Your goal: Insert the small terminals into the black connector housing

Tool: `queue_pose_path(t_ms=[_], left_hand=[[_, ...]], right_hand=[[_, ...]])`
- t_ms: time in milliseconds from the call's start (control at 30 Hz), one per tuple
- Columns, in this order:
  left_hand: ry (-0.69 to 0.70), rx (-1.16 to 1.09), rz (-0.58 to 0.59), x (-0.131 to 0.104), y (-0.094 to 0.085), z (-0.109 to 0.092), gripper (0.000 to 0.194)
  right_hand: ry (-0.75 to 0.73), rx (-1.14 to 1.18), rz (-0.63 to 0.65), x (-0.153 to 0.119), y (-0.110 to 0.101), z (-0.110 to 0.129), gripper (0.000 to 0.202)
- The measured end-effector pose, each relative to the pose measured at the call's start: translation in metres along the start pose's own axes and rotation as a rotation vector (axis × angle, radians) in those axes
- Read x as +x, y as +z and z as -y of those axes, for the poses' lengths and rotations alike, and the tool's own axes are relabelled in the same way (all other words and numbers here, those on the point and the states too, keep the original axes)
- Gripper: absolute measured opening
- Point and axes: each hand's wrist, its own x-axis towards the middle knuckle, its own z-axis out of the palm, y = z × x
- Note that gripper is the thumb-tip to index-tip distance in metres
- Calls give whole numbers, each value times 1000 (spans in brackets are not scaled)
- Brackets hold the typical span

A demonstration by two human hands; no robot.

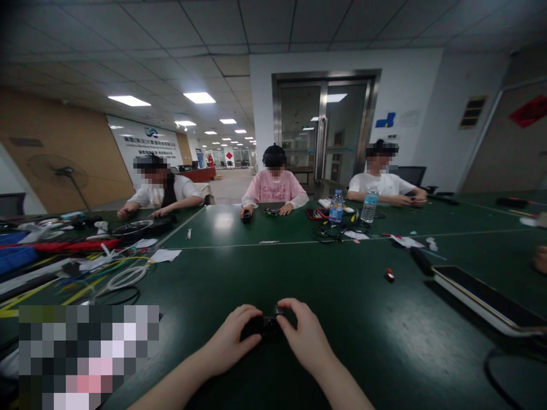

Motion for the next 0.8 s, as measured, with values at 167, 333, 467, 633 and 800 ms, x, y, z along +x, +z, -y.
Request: queue_pose_path(t_ms=[167, 333, 467, 633, 800], left_hand=[[2, -9, 16, 0, -2, 0, 39], [-1, -1, 13, 1, -1, 1, 40], [2, -2, 8, 0, 0, 2, 40], [-34, -34, 27, -2, -4, -1, 38], [-82, -82, 35, -3, -6, -3, 41]], right_hand=[[9, 41, -113, 1, -6, -2, 24], [31, 120, -244, 3, -7, -3, 29], [23, 194, -288, 6, -8, -9, 35], [46, 239, -301, 7, -11, -11, 36], [55, 266, -338, 8, -12, -12, 34]])
